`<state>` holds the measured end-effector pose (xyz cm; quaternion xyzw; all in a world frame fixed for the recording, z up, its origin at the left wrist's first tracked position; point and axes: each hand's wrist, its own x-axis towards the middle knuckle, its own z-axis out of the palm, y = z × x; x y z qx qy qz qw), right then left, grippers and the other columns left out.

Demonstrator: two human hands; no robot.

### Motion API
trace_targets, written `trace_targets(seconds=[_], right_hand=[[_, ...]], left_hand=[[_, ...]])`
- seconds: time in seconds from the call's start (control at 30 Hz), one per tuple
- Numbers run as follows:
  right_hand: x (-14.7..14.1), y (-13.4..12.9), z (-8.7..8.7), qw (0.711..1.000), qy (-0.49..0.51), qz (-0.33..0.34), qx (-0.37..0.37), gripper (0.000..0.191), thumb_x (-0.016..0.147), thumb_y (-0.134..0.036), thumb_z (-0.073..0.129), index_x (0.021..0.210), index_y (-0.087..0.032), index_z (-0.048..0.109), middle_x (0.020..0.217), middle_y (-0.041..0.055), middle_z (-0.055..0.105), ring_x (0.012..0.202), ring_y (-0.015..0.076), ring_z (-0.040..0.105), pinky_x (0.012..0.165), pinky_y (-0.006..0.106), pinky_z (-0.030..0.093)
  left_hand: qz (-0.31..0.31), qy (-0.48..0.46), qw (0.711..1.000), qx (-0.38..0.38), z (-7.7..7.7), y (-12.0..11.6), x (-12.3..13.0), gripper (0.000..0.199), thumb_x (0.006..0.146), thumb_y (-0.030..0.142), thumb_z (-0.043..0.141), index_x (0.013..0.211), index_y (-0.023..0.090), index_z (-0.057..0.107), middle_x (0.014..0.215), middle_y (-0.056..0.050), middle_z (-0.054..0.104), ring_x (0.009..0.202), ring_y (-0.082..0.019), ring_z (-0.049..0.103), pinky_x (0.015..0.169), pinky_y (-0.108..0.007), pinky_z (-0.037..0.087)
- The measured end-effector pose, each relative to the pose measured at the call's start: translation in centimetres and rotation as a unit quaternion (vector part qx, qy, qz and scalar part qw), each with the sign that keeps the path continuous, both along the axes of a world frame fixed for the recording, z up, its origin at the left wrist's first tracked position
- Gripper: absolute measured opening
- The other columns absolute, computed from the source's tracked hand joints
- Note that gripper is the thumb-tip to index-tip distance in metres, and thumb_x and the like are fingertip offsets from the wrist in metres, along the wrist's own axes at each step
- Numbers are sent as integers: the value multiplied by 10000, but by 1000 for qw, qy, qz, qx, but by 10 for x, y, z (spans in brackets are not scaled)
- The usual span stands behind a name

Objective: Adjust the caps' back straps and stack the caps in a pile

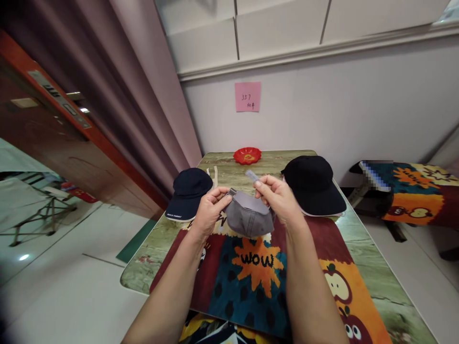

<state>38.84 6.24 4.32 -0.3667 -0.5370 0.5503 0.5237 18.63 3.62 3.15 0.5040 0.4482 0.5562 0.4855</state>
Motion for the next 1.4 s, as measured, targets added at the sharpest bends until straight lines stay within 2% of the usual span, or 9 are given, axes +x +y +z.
trace_targets(seconds=[0.2, 0.43, 0.57, 0.67, 0.87, 0.93, 1.2, 1.27, 1.4], right_hand=[[-25, -5, -1, 996, -44, 78, 17, 351, 764, -490, 784, 785, -179, 622, 688, -20, 584, 604, 106, 491, 555, 233, 365], [-19, -3, -2, 990, -118, 59, 53, 318, 797, -468, 733, 744, -161, 673, 697, -7, 579, 650, 120, 484, 595, 247, 362], [-19, -3, -2, 991, -121, 30, 55, 315, 782, -458, 731, 692, -171, 637, 649, -25, 535, 604, 111, 431, 559, 250, 328], [-23, -3, -3, 993, -113, 2, 42, 308, 771, -446, 729, 672, -178, 613, 617, -38, 501, 570, 103, 388, 535, 252, 305], [-29, -4, -3, 988, -125, -59, 62, 280, 802, -426, 705, 693, -173, 654, 647, -19, 557, 609, 116, 439, 570, 254, 329], [-29, -5, -2, 989, -117, -49, 73, 275, 810, -421, 705, 698, -175, 659, 648, -20, 560, 615, 117, 446, 581, 256, 336], [-23, -4, -1, 991, -109, 7, 80, 371, 858, -524, 676, 737, -174, 664, 673, -14, 552, 585, 105, 411, 546, 256, 309], [-21, -4, 0, 992, -101, -11, 69, 431, 892, -578, 614, 760, -171, 670, 665, -8, 560, 538, 96, 368, 512, 262, 279], [-16, -6, 6, 992, -94, -40, 74, 405, 893, -582, 606, 858, -184, 670, 586, -27, 523, 515, 108, 379, 504, 263, 286]], left_hand=[[-24, -2, 999, 27, -1, -2, 8, 219, 744, 323, 796, 865, 167, 700, 814, -12, 699, 748, -126, 617, 719, -221, 473], [-8, 76, 994, 79, 1, -6, 11, 156, 778, 301, 749, 850, 169, 707, 835, -27, 715, 779, -154, 641, 751, -254, 498], [39, 148, 981, 121, 4, -8, 15, 97, 806, 245, 700, 868, 176, 670, 827, -22, 701, 772, -153, 640, 751, -263, 497], [76, 248, 949, 179, 6, -9, 17, 133, 804, 207, 707, 926, 188, 658, 889, -30, 716, 830, -167, 656, 799, -282, 494], [166, 440, 831, 298, 7, -11, 18, 158, 850, 287, 755, 966, 198, 696, 964, -58, 758, 931, -229, 670, 859, -357, 452], [174, 446, 821, 313, 7, -11, 17, 177, 871, 291, 741, 1019, 201, 705, 974, -54, 769, 917, -221, 682, 846, -352, 453], [185, 432, 828, 304, 11, -14, 14, 115, 848, 252, 762, 956, 217, 742, 921, -34, 776, 878, -213, 681, 850, -357, 456], [187, 395, 855, 280, 11, -14, 12, 135, 824, 225, 775, 957, 217, 752, 959, -42, 777, 919, -217, 678, 871, -357, 466], [149, 249, 938, 192, 7, -11, 9, 162, 816, 252, 765, 970, 203, 768, 973, -53, 775, 916, -199, 688, 854, -325, 503]])
